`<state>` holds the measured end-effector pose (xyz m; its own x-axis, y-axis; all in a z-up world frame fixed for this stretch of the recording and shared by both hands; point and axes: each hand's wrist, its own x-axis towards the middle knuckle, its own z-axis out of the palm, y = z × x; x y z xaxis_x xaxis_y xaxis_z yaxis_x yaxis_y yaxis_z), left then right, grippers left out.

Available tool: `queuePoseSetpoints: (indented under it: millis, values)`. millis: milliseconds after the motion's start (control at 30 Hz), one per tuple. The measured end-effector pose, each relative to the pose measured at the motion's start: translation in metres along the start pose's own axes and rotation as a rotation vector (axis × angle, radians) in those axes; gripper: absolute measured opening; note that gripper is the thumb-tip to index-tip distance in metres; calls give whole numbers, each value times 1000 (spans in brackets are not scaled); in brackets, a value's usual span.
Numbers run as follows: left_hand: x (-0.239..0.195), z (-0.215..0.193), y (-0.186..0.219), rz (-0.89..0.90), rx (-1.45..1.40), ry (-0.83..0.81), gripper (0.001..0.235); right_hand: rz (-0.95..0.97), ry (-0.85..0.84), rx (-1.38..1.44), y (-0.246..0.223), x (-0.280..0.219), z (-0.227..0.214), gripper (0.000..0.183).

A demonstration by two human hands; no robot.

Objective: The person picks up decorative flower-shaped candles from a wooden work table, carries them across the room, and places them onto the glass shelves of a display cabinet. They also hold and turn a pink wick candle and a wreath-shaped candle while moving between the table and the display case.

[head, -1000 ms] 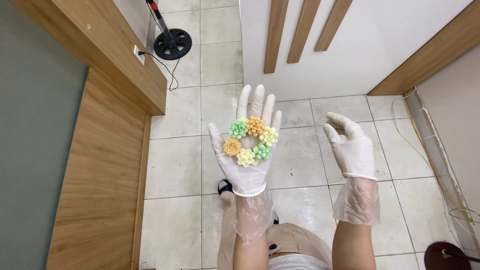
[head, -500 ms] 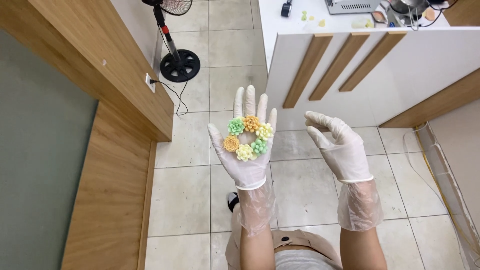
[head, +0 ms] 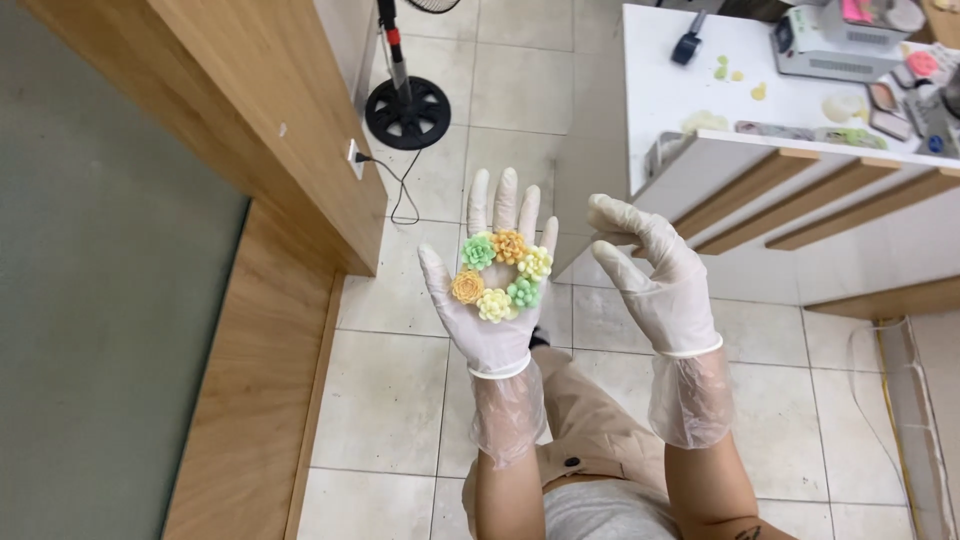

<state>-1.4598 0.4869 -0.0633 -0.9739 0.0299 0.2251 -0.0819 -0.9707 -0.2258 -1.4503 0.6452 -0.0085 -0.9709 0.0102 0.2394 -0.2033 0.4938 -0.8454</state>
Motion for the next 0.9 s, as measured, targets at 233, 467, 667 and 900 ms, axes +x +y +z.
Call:
queuePoseSetpoints:
  millis: [233,467,667,900]
  values:
    - [79,-15,44,98,154,38,89,-135,-191,94,20,100,56,61]
    - [218,-30,64,170,329,90,89,-375,-442,32,37,253,108,114]
    - [342,-45,57,153,365,65,89,-409,-384,-39,55,371,111,123]
    - [452,-115,48,-34,166,211,85,-225,-293,-79,105,457,123,122]
